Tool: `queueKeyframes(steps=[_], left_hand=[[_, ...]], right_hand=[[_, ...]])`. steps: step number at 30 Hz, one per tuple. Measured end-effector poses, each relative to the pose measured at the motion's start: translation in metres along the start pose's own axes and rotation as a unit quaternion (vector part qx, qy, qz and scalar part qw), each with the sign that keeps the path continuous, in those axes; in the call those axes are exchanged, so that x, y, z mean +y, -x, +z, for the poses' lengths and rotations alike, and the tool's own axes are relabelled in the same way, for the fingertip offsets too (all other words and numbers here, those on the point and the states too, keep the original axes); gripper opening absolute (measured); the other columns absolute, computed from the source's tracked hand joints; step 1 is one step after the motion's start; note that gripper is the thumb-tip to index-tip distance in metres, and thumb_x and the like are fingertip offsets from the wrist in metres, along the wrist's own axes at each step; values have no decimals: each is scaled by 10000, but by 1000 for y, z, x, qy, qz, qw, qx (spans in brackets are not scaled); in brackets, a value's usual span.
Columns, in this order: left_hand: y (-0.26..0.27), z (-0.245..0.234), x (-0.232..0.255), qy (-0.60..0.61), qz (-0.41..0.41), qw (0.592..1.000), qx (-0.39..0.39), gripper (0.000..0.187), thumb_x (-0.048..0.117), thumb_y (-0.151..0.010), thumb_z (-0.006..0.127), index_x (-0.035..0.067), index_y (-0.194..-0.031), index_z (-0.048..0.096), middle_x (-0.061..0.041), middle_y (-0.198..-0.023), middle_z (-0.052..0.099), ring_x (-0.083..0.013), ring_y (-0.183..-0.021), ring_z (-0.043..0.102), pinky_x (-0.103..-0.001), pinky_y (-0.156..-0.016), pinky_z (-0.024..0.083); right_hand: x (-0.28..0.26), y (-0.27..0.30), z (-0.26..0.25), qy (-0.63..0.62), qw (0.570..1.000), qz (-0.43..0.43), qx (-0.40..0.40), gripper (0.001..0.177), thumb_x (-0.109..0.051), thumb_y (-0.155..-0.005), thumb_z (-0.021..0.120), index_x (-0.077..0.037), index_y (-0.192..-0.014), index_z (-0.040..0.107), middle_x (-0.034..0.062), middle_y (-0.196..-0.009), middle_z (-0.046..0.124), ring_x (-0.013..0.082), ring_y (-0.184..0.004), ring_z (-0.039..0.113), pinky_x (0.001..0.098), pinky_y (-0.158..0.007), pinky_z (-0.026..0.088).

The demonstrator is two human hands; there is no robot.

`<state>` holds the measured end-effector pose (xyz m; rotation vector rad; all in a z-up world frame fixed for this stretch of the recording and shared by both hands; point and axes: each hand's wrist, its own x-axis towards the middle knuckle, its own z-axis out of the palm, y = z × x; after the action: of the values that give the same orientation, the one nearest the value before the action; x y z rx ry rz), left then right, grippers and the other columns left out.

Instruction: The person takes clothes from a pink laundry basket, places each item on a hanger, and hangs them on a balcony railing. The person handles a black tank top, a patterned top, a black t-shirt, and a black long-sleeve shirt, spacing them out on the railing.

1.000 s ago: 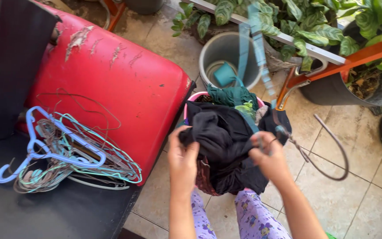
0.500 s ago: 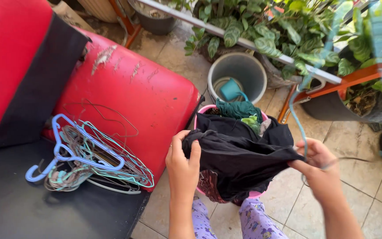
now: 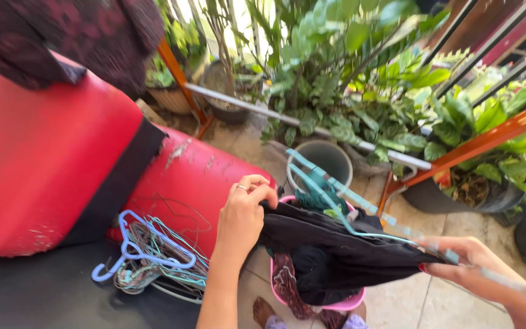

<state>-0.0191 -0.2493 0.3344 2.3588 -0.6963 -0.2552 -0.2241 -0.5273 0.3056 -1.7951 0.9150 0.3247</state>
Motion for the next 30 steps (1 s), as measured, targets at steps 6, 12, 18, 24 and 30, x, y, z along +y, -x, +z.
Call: queueKeyframes(steps=[6, 12, 18, 24, 30], left_hand=[[-3, 6, 7, -259, 110, 953, 109, 272, 90, -756, 479, 243, -913, 641, -25, -899, 522, -269, -707, 482, -401, -528, 401], [2, -48, 60, -149, 9, 989, 17, 522, 219, -596, 620, 311, -1108, 571, -28, -1083, 414, -282, -901, 468, -473, -684, 442], [-3, -78, 75, -100, -47, 992, 53, 430, 211, -594, 595, 290, -1016, 622, -4, -1132, 415, -228, -997, 482, -431, -719, 464], [-7, -65, 101, -315, 213, 911, 159, 442, 78, -601, 540, 294, -985, 578, -15, -947, 479, -262, -655, 493, -410, -498, 439], [9, -81, 117, -58, 343, 937, 18, 143, 252, -830, 521, 133, -857, 595, -43, -804, 623, -260, -758, 551, -348, -715, 400]], right_hand=[[2, 14, -31, 83, 994, -53, -55, 310, -117, -624, 730, -77, -902, 862, 34, -646, 734, 111, -643, 566, 237, -612, 429], [-16, 32, -50, 335, 942, -21, -17, 452, -234, -643, 642, -406, -1060, 683, -146, -766, 785, -27, -786, 683, 99, -764, 462], [-48, 60, -57, 372, 927, 18, 51, 410, -213, -633, 598, -367, -996, 712, -167, -942, 744, -5, -828, 689, 110, -775, 483], [-68, 61, -63, 463, 885, -36, 18, 375, -256, -623, 527, -419, -917, 694, -158, -815, 700, 24, -733, 623, 140, -683, 468], [-71, 59, -75, 157, 980, -53, -111, 235, -21, -627, 585, -55, -824, 709, 38, -642, 562, 120, -381, 467, 216, -336, 430]])
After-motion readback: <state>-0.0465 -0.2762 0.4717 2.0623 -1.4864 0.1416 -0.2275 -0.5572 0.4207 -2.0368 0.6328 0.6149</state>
